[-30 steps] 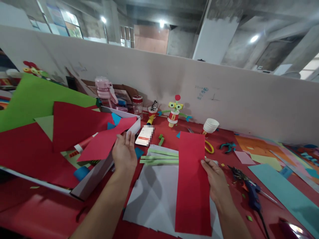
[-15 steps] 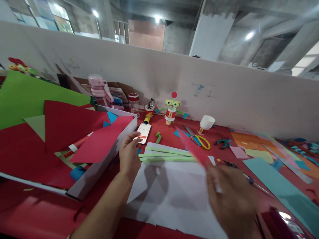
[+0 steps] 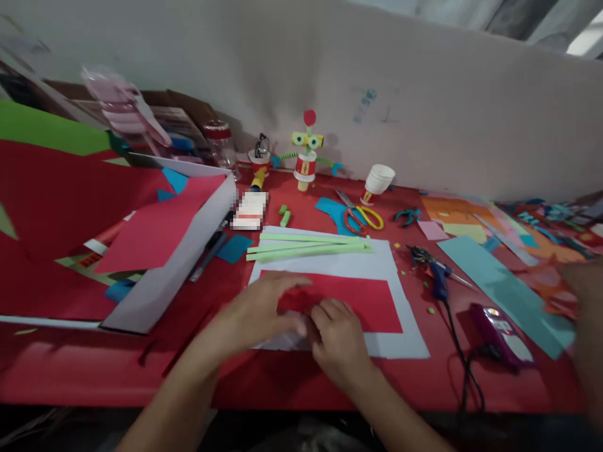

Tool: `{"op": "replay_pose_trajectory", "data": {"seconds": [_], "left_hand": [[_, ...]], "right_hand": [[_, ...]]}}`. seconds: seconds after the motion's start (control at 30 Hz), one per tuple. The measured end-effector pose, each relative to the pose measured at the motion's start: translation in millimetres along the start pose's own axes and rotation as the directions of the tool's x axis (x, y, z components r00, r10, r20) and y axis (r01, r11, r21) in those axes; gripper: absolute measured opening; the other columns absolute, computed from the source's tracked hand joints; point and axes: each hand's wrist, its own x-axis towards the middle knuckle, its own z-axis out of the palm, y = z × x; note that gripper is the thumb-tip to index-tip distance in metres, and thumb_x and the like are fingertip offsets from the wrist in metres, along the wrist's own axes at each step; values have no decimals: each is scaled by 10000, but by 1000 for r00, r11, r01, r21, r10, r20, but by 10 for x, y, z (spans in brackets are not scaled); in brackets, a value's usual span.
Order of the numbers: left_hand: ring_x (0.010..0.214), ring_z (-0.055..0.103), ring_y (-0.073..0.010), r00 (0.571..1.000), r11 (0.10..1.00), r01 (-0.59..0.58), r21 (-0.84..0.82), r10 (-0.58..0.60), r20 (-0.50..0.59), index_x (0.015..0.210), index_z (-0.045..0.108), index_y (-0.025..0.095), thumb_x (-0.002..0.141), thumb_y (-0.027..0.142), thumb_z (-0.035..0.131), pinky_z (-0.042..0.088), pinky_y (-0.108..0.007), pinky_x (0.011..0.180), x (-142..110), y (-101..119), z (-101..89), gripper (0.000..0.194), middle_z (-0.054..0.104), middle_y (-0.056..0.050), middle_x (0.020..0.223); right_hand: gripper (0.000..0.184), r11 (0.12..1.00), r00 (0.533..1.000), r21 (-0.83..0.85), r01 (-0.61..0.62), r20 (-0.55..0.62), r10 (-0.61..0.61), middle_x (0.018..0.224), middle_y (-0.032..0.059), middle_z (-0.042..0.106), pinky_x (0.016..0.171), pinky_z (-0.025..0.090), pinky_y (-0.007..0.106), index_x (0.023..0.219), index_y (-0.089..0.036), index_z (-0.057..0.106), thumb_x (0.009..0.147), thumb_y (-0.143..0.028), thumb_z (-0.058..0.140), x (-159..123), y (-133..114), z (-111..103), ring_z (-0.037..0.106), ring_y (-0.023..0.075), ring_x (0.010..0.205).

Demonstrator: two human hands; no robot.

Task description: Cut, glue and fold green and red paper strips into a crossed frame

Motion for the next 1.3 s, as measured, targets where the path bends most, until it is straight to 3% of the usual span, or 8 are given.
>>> {"op": "replay_pose_trajectory", "data": {"seconds": [0.13, 0.27, 0.4, 0.5, 0.6, 0.7, 0.87, 1.3], "left_hand": [[1013, 607, -219, 1000, 938, -13, 347, 2, 30, 1018, 698, 259, 786, 110, 467, 449, -373, 909, -310, -101, 209, 360, 703, -29, 1079], [973, 633, -204, 998, 950, 60, 306, -61, -7, 970, 719, 253, 864, 233, 437, 465, -323, 871, -352, -214, 112, 303, 725, -25, 1035], [754, 649, -185, 984, 958, 176, 226, -169, -51, 829, 696, 232, 856, 460, 463, 460, -258, 645, -241, -285, -13, 327, 729, -7, 838], [593, 593, -171, 967, 897, 253, 363, -224, -121, 799, 643, 214, 875, 498, 413, 383, -256, 550, -139, -329, -9, 373, 673, 3, 675], [662, 613, -190, 963, 800, 269, 537, -207, -174, 841, 609, 206, 907, 439, 371, 350, -263, 558, -64, -349, 49, 340, 679, -23, 755], [733, 637, -217, 960, 706, 280, 650, -197, -199, 912, 594, 204, 928, 396, 336, 330, -275, 540, -32, -346, 118, 323, 683, -53, 893], [750, 643, -251, 961, 580, 276, 766, -168, -219, 973, 582, 197, 952, 359, 272, 317, -288, 505, -21, -354, 215, 350, 662, -82, 918], [777, 634, -241, 950, 568, 310, 762, -206, -233, 1003, 585, 211, 959, 354, 254, 354, -272, 498, 23, -341, 237, 362, 639, -77, 912]], "right_hand": [[145, 1000, 998, -15, 6, 57, -5, 881, 38, 654, 765, 364, 335, 923, -202, 630, 898, -193, 488, -37, 8, -50, 537, 203, 852], [218, 999, 995, -5, -38, 93, 38, 1008, 52, 663, 831, 376, 327, 1009, -208, 644, 854, -134, 510, -110, 332, -253, 549, 203, 956], [159, 983, 971, 63, -171, 177, 158, 923, 24, 679, 750, 400, 275, 870, -216, 673, 873, -214, 514, -131, 823, -515, 589, 175, 874], [229, 946, 932, 80, -314, 213, 292, 769, 13, 660, 599, 358, 256, 756, -205, 648, 850, -393, 557, -75, 1089, -636, 584, 174, 725], [288, 898, 892, 106, -427, 215, 398, 634, -12, 600, 549, 310, 248, 700, -202, 610, 805, -469, 584, 12, 1234, -658, 542, 165, 624], [272, 869, 868, 94, -486, 167, 468, 606, -18, 573, 552, 299, 244, 705, -208, 605, 771, -471, 612, 72, 1294, -601, 525, 164, 607], [306, 859, 857, -15, -511, 71, 511, 521, -28, 513, 517, 243, 249, 831, -216, 619, 782, -516, 585, 69, 1307, -479, 480, 165, 513], [392, 863, 857, -17, -506, 103, 505, 565, -20, 544, 533, 298, 250, 1173, -208, 558, 851, -423, 502, 71, 1202, -492, 522, 181, 515]]}}
